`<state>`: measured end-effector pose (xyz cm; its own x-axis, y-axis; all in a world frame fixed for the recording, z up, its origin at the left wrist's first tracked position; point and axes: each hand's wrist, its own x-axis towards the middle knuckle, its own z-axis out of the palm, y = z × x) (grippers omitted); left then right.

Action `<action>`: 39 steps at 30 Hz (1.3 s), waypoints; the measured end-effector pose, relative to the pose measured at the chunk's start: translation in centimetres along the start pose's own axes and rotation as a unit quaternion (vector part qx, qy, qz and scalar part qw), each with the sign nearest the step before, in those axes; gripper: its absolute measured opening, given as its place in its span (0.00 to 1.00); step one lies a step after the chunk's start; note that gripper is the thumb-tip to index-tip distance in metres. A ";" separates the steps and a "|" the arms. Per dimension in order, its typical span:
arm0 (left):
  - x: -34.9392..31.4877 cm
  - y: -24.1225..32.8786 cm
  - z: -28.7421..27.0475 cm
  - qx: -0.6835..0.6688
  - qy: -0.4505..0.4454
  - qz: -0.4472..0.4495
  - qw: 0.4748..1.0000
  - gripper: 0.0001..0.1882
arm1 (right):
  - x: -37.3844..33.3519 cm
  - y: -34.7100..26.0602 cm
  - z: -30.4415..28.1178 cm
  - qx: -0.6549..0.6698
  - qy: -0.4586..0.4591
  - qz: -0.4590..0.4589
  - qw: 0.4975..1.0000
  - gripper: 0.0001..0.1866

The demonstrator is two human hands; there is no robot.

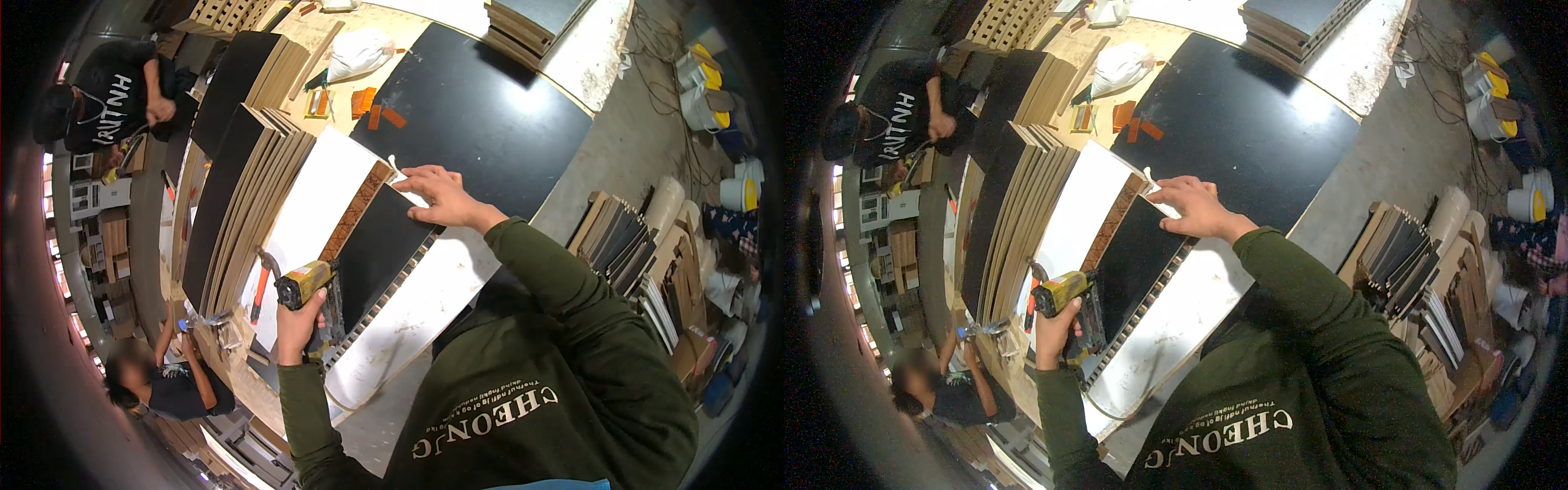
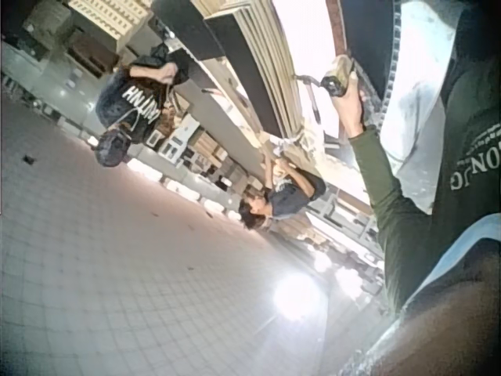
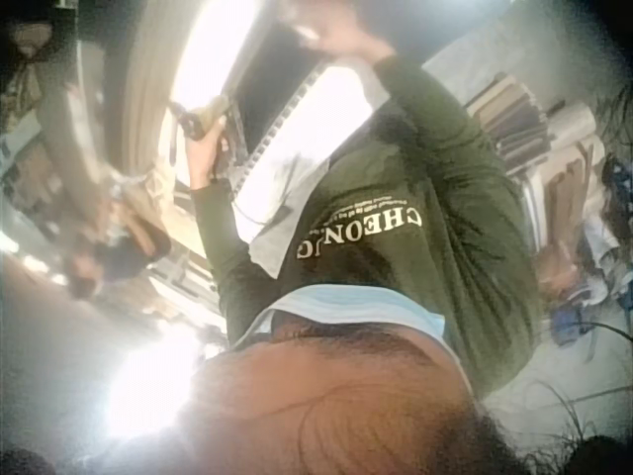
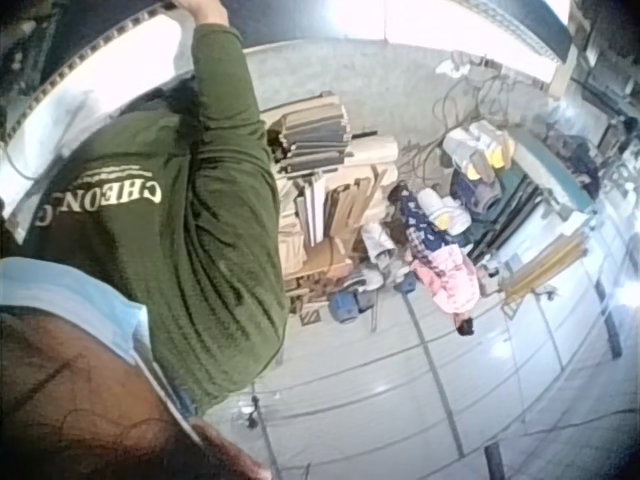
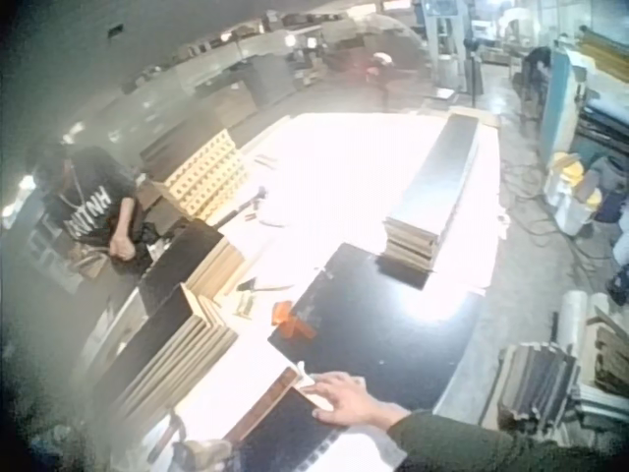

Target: The person positions wooden pieces onto a panel and fastens them using a hammer and a pneumatic nail gun on a workbench.

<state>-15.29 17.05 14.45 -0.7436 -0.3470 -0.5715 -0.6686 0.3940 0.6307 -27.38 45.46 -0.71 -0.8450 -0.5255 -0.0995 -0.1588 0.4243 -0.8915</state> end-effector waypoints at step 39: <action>1.7 4.3 3.2 0.026 -0.041 0.043 0.998 0.11 | 0.0 0.5 0.3 -0.011 0.021 -0.011 1.000 0.29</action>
<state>-19.42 20.81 14.49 -0.7935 -0.2404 -0.5591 -0.5998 0.4640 0.6519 -27.32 45.40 -1.31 -0.8612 -0.5046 -0.0607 -0.1895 0.4296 -0.8829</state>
